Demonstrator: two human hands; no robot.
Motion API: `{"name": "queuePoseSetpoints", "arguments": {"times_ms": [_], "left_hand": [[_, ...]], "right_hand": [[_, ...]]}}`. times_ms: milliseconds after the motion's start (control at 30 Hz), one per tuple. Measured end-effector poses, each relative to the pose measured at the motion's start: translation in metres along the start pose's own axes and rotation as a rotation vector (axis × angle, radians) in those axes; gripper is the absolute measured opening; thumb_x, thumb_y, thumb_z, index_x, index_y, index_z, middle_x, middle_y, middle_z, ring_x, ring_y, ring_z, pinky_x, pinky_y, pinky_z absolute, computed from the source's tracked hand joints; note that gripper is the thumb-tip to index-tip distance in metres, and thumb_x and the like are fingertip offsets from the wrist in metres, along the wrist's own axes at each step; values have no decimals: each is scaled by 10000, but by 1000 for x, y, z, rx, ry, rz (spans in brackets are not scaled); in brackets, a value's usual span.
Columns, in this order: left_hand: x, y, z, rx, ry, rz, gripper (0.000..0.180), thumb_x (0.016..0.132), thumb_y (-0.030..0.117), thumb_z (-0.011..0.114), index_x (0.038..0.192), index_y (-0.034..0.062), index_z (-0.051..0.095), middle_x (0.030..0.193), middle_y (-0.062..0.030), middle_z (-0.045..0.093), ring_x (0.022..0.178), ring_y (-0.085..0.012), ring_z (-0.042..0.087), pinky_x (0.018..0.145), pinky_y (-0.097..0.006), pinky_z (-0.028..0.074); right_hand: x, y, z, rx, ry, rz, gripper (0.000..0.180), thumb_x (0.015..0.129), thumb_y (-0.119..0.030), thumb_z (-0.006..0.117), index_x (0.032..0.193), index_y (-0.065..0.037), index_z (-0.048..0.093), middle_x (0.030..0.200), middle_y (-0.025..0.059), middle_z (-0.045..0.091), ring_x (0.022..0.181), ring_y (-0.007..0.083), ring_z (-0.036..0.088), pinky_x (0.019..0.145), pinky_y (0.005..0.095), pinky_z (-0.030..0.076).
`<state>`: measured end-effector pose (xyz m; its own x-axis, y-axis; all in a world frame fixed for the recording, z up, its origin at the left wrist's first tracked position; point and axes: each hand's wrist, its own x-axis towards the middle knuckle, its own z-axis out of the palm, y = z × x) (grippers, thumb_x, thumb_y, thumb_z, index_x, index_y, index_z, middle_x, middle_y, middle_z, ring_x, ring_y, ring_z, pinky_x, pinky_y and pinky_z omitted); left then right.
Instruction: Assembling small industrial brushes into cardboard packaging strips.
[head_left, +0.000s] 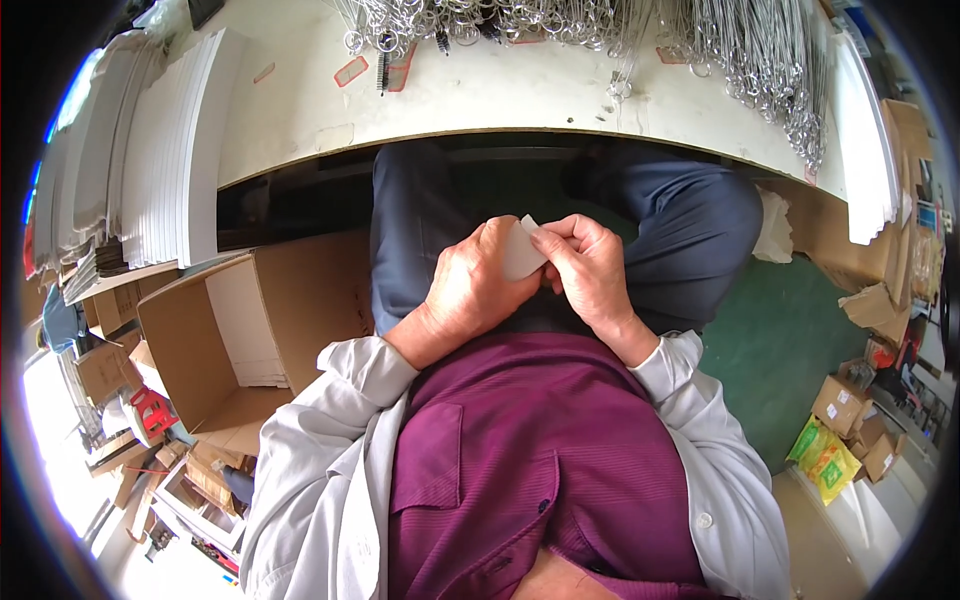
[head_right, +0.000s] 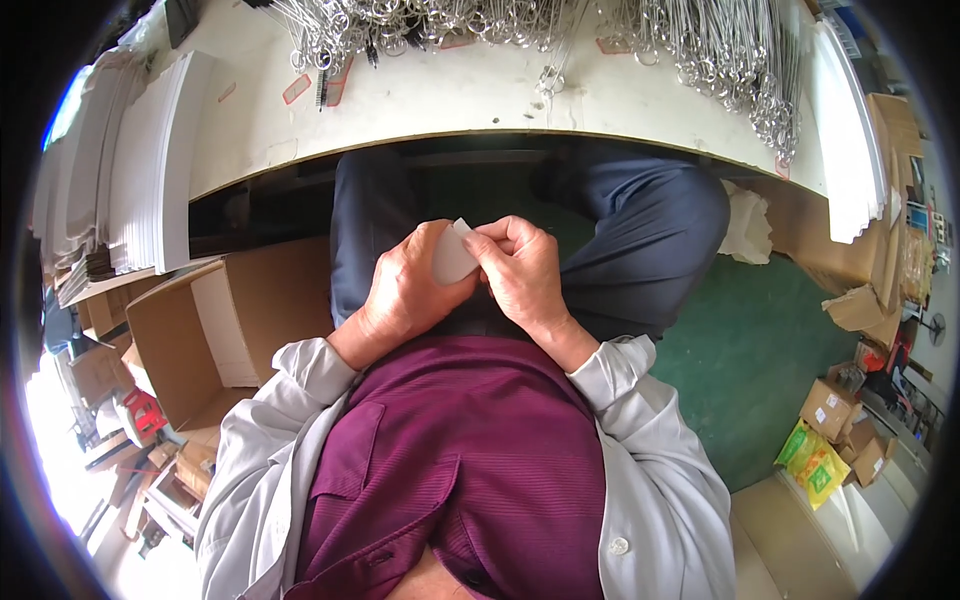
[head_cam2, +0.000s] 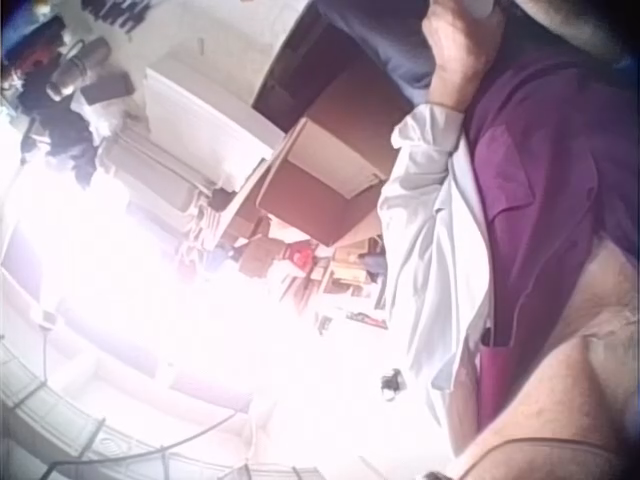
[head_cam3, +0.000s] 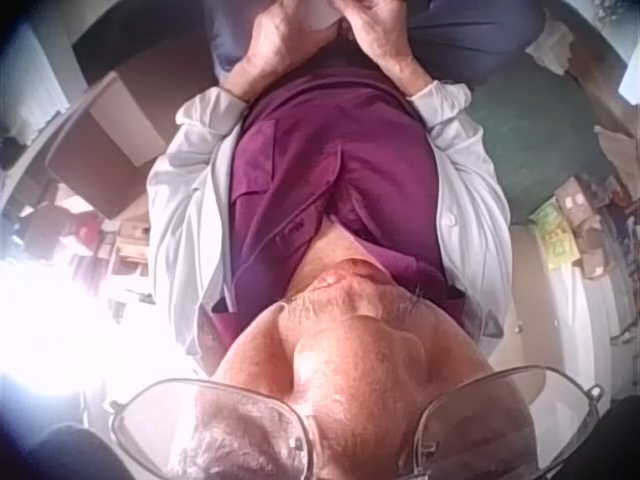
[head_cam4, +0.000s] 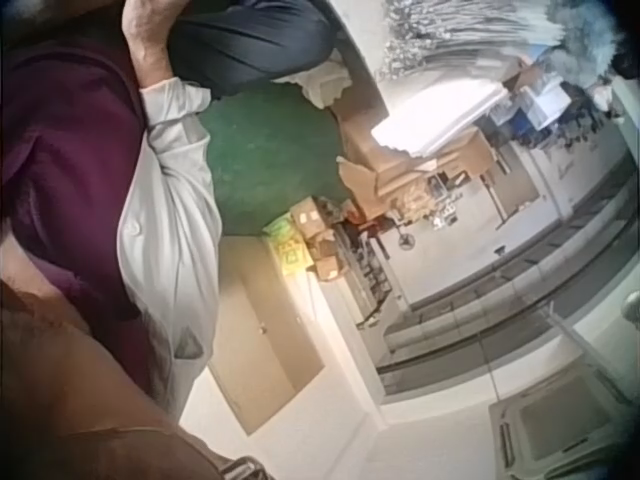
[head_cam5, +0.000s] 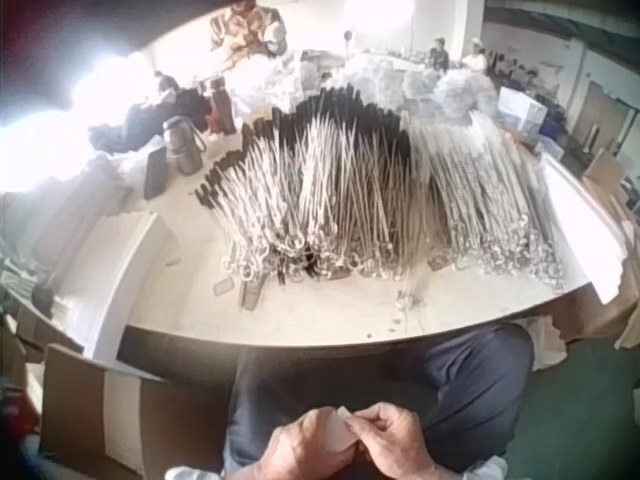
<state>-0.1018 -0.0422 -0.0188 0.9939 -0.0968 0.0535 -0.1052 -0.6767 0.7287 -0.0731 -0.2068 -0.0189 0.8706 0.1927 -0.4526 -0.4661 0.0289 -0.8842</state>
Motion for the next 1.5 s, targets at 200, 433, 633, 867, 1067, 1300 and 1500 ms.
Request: {"name": "queuePoseSetpoints", "arguments": {"times_ms": [200, 433, 633, 867, 1067, 1300, 1500], "left_hand": [[-2, -3, 4, -7, 14, 14, 459, 760, 210, 819, 1110, 6, 605, 951, -190, 717, 826, -388, 728, 692, -464, 611], [-2, -6, 1, -26, 45, 18, 525, 765, 223, 832, 1181, -7, 609, 1011, -203, 716, 892, -390, 727, 751, -462, 612], [3, -7, -9, -86, -29, -64, 539, 762, 222, 841, 1195, -2, 612, 1054, -206, 711, 940, -397, 721, 785, -450, 606], [2, -11, -12, -134, -15, -96, 545, 759, 199, 826, 1220, 2, 612, 1066, -218, 706, 962, -400, 717, 809, -454, 603], [1, -12, -7, -31, 52, -16, 579, 765, 198, 820, 1261, 6, 591, 1055, -226, 712, 935, -406, 722, 787, -462, 609], [-20, -5, -69, 43, -154, -176, 659, 760, 240, 868, 1294, 1, 565, 1071, -249, 691, 996, -410, 712, 833, -454, 590], [27, -39, -162, 494, 308, -177, 516, 796, 278, 874, 1161, 10, 624, 723, -174, 657, 646, -299, 682, 602, -409, 537]], "right_hand": [[1, 3, 0, -34, 46, -42, 186, 962, -138, 738, 875, 23, 703, 691, 30, 694, 567, 38, 582, 499, 226, 452], [-7, 10, 9, -208, 62, -431, 208, 976, -169, 740, 996, 39, 743, 691, 59, 698, 631, 83, 627, 590, 263, 511], [-9, 11, 3, -346, -129, -397, 463, 966, -189, 734, 1375, -2, 626, 962, 166, 703, 836, 178, 685, 756, 320, 549], [-10, 5, 9, -359, -207, -420, 494, 992, -173, 691, 1434, 6, 565, 1086, 236, 729, 956, 262, 735, 831, 331, 558], [-4, 12, 16, -173, -135, -347, 383, 1018, -117, 663, 1369, 28, 619, 1024, 108, 767, 860, 95, 694, 752, 255, 558], [10, -22, 7, -91, -54, -352, 329, 1022, -132, 662, 1304, 36, 648, 874, 40, 733, 732, 45, 632, 638, 230, 542], [51, -69, -28, -651, 288, -967, 179, 904, -78, 753, 1058, 0, 707, 797, 93, 692, 654, 235, 660, 598, 329, 529]]}}
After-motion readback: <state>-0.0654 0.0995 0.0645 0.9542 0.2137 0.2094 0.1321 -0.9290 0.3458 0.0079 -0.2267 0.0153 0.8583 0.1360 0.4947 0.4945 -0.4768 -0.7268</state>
